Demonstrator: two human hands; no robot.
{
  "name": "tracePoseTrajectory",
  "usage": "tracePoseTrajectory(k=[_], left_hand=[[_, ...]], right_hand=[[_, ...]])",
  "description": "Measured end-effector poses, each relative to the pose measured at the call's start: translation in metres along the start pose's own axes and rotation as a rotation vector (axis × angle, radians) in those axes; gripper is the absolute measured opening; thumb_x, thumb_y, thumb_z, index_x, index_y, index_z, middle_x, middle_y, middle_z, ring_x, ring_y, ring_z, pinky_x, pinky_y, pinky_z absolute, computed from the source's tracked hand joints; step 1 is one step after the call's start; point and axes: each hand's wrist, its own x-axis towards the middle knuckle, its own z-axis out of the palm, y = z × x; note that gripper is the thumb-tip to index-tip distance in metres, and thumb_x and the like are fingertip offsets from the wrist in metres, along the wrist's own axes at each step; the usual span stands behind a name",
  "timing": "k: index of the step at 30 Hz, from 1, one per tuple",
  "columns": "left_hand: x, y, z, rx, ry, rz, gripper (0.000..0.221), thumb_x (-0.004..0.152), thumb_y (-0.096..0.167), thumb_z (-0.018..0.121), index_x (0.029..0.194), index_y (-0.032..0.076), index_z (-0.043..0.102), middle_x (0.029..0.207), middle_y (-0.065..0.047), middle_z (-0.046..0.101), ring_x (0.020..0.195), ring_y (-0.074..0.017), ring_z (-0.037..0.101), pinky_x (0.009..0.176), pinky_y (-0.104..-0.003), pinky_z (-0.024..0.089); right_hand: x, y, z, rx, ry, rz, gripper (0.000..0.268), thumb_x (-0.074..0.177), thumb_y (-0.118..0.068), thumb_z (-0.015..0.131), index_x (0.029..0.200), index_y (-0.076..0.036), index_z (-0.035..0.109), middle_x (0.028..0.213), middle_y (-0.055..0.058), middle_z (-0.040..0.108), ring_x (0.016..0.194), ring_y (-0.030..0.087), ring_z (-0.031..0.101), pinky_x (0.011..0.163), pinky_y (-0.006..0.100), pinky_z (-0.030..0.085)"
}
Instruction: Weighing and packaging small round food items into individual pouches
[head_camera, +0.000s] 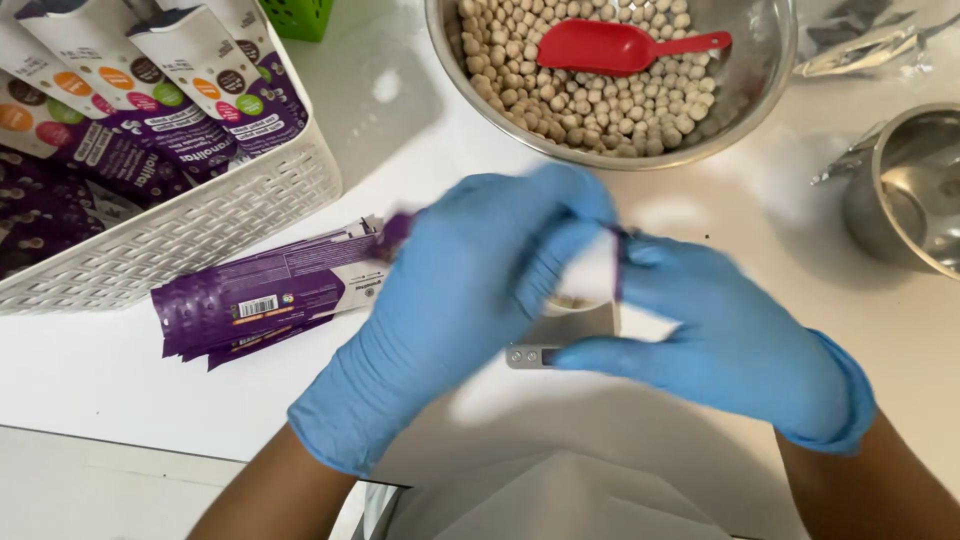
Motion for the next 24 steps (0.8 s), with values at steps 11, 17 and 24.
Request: tracePoseTrajectory(k=[11,17,24], left_hand=[[-0.035,-0.045,0.034,-0.1,0.474,-0.358,0.008,0.105,0.018,0.054,0.108,0.014,0.061,0.1,0.0,0.073,0.089,-0.014,0.072,0.085,-0.027,0.056],[-0.021,-0.032,0.051,-0.146,0.417,-0.5,0.008,0.102,0.023,0.054,0.102,0.017,0.06,0.083,0.0,0.073,0.072,-0.0162,0.069,0.072,-0.032,0.055],[-0.004,-0.025,0.059,-0.628,0.527,-0.558,0.007,0.103,0.014,0.056,0.104,0.011,0.061,0.072,-0.002,0.058,0.061,-0.0116,0.052,0.059,-0.027,0.049]], right_hand=[[0.01,0.023,0.006,-0.081,0.263,0.245,0.064,0.072,-0.025,0.088,0.13,-0.017,0.062,0.133,0.002,0.063,0.119,0.02,0.067,0.104,0.033,0.048],[0.025,-0.005,-0.019,-0.699,0.262,-0.263,0.055,0.078,-0.004,0.06,0.129,-0.022,0.068,0.121,-0.001,0.062,0.124,0.024,0.052,0.122,0.05,0.015],[0.037,-0.009,-0.029,1.417,0.147,-0.098,0.046,0.108,-0.028,0.042,0.142,0.002,0.036,0.128,0.015,0.042,0.119,0.024,0.04,0.134,0.055,0.021]])
